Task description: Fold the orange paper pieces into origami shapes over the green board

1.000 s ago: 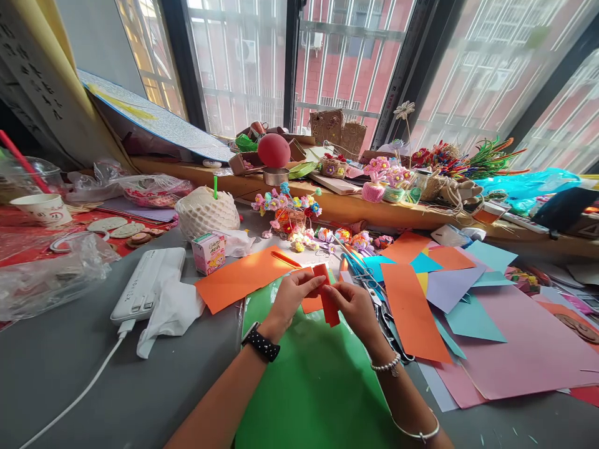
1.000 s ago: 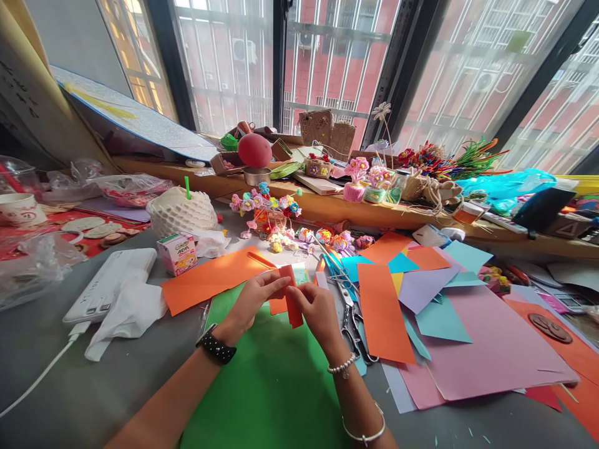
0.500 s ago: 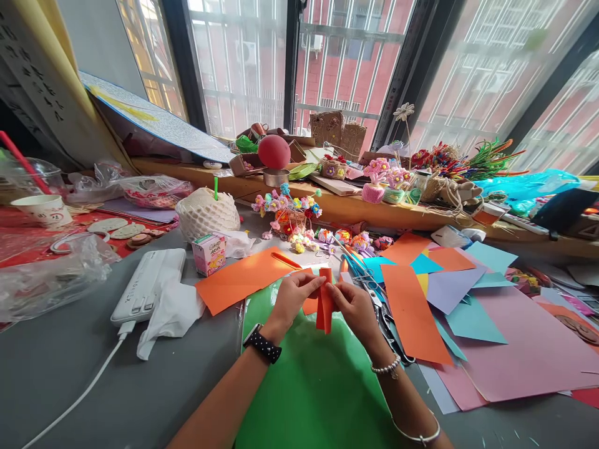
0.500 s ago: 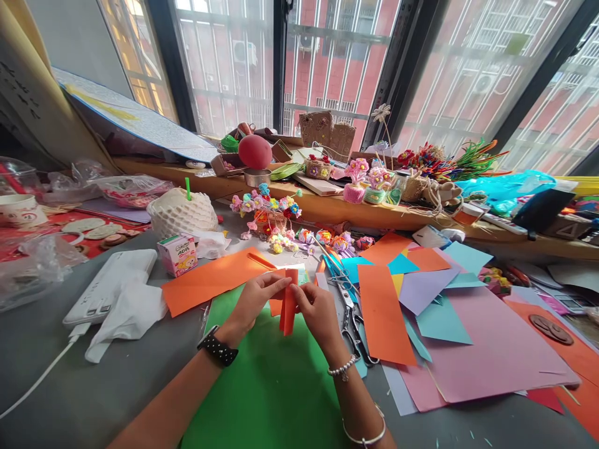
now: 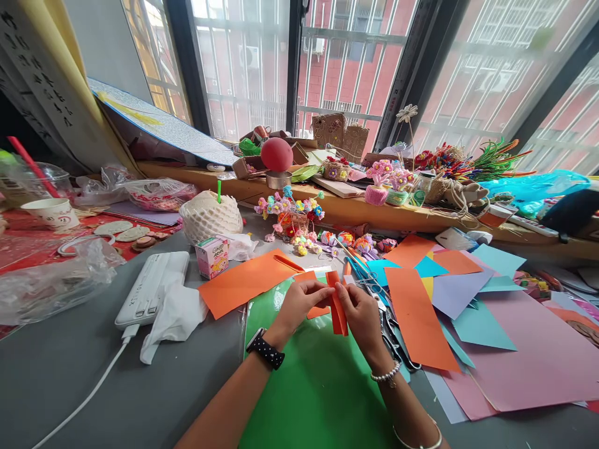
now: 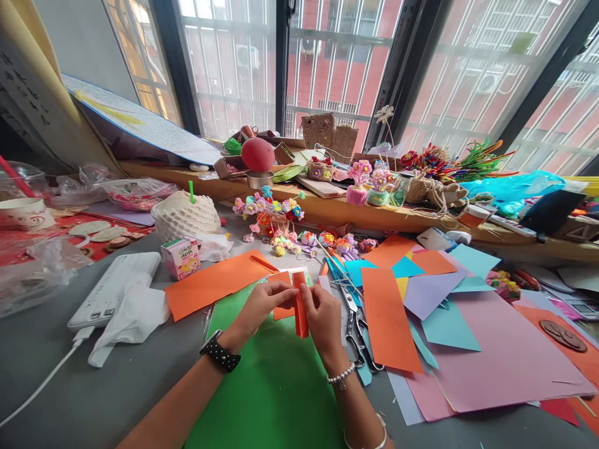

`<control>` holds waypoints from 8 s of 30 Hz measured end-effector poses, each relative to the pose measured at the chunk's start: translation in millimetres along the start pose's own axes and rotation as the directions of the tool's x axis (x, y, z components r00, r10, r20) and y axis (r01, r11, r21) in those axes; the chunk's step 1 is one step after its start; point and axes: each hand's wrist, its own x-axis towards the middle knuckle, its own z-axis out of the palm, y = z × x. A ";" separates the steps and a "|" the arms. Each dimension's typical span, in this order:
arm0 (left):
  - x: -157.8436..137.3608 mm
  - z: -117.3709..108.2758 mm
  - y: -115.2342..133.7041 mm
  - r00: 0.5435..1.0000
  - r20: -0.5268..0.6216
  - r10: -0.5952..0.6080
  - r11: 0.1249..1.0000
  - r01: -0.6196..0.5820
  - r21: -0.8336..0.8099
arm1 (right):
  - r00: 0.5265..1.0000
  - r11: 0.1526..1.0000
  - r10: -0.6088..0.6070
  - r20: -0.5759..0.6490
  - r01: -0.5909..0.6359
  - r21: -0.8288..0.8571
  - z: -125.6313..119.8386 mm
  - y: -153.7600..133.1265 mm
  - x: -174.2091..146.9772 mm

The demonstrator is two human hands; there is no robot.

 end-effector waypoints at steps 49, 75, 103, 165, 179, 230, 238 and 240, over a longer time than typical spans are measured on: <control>1.6 5.6 -7.4 0.987 0.114 -0.109 0.992 0.115 -0.045 | 0.990 0.943 0.143 0.015 -0.140 0.301 -3.1 6.4 4.7; 1.5 6.4 -8.5 0.980 0.130 -0.147 0.988 0.141 0.059 | 0.996 0.986 0.086 -0.026 -0.081 0.144 -2.2 3.9 3.1; 2.9 -2.4 -2.4 0.982 -0.098 -0.160 0.982 0.147 -0.122 | 0.889 0.817 0.197 0.413 -0.382 0.433 -9.6 11.1 10.3; 2.2 3.7 -11.3 0.984 0.085 -0.154 0.987 0.149 0.062 | 0.952 0.863 0.228 0.205 -0.295 0.410 -7.0 16.0 9.7; 2.2 1.2 -1.3 0.982 -0.183 -0.046 0.998 0.054 0.042 | 0.933 0.874 0.212 0.291 -0.314 0.370 -7.3 17.0 9.2; 4.3 -1.9 -2.7 0.938 -0.345 0.010 0.992 -0.054 -0.117 | 0.957 0.886 0.225 0.184 -0.280 0.370 -3.6 10.2 9.3; 0.6 -3.4 1.1 0.981 -0.163 0.105 0.994 -0.107 -0.004 | 0.985 0.977 0.003 0.173 -0.040 0.210 -5.6 6.9 7.4; 1.0 -6.0 1.6 0.965 -0.191 0.179 0.980 -0.159 0.117 | 0.989 0.992 -0.122 0.087 0.124 -0.015 -7.9 7.6 7.2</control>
